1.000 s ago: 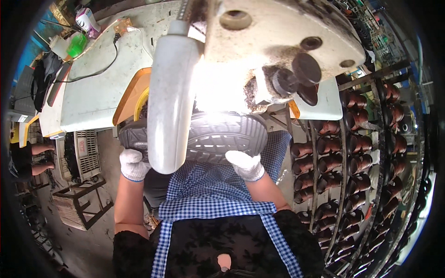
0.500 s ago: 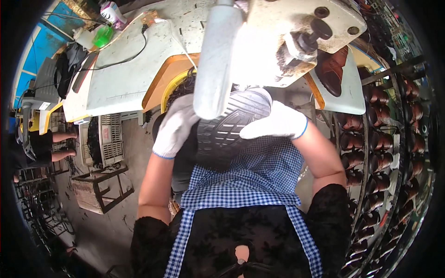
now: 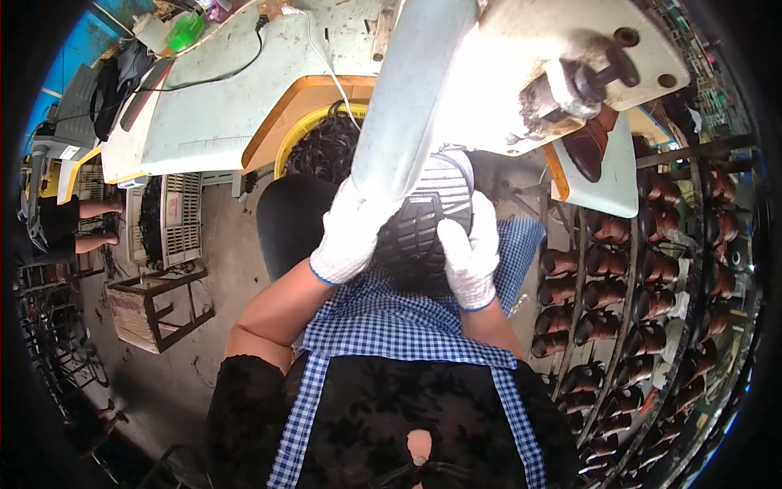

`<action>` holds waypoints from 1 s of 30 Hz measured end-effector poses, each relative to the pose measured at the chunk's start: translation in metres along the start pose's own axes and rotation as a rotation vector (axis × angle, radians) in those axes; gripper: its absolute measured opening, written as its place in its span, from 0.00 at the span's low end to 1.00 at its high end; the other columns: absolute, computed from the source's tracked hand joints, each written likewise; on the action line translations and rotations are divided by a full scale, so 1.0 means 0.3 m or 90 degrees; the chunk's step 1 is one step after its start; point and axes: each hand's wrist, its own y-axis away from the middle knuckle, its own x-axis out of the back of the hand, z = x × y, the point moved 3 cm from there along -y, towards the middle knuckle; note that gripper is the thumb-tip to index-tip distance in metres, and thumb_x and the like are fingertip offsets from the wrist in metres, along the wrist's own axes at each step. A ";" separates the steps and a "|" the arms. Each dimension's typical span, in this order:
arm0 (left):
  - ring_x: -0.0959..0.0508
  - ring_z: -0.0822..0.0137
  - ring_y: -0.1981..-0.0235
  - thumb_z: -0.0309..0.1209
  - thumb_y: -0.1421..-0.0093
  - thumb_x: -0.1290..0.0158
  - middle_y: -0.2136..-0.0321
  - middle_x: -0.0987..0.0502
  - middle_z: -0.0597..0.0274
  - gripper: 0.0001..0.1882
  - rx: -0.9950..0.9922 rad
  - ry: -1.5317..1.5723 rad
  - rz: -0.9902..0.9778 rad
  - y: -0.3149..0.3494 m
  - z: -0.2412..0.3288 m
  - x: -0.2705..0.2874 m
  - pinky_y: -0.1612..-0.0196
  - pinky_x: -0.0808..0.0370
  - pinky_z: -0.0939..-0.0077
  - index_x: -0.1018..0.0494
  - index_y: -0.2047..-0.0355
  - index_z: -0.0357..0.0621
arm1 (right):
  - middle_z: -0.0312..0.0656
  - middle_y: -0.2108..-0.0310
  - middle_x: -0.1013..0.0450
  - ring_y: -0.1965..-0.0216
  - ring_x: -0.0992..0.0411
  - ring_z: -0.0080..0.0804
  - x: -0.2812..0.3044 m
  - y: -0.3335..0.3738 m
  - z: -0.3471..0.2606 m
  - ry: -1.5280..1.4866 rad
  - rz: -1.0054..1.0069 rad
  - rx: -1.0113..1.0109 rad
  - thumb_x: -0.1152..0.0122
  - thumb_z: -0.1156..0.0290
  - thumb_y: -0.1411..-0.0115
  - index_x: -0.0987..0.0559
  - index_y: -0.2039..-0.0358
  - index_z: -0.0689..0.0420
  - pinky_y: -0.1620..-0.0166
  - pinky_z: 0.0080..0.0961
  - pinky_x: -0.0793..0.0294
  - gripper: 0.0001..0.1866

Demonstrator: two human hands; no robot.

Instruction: Apply adhesive or stitch components of shoes using an industrial machine and organize finished parts on a rack.

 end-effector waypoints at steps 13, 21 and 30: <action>0.30 0.61 0.45 0.40 0.42 0.41 0.48 0.29 0.52 0.33 -0.134 -0.519 -0.149 -0.047 0.195 -0.055 0.40 0.35 0.65 0.40 0.41 0.39 | 0.50 0.60 0.24 0.65 0.23 0.43 0.062 -0.417 -0.243 0.332 -0.531 0.280 0.36 0.60 0.43 0.23 0.53 0.61 0.61 0.34 0.23 0.22; 0.26 0.67 0.54 0.27 0.47 0.38 0.55 0.26 0.58 0.27 -0.208 -0.323 0.008 -0.035 0.123 -0.018 0.48 0.28 0.72 0.33 0.47 0.37 | 0.49 0.62 0.24 0.64 0.24 0.43 0.053 -0.336 -0.273 0.421 -0.449 0.444 0.31 0.57 0.49 0.23 0.54 0.63 0.61 0.34 0.23 0.27; 0.28 0.63 0.52 0.29 0.42 0.44 0.52 0.30 0.56 0.22 -0.176 0.017 0.194 0.027 0.106 0.019 0.45 0.30 0.68 0.34 0.48 0.39 | 0.45 0.36 0.42 0.38 0.40 0.44 0.157 -0.235 -0.037 -0.683 0.308 -0.341 0.56 0.48 0.34 0.42 0.35 0.55 0.36 0.43 0.39 0.33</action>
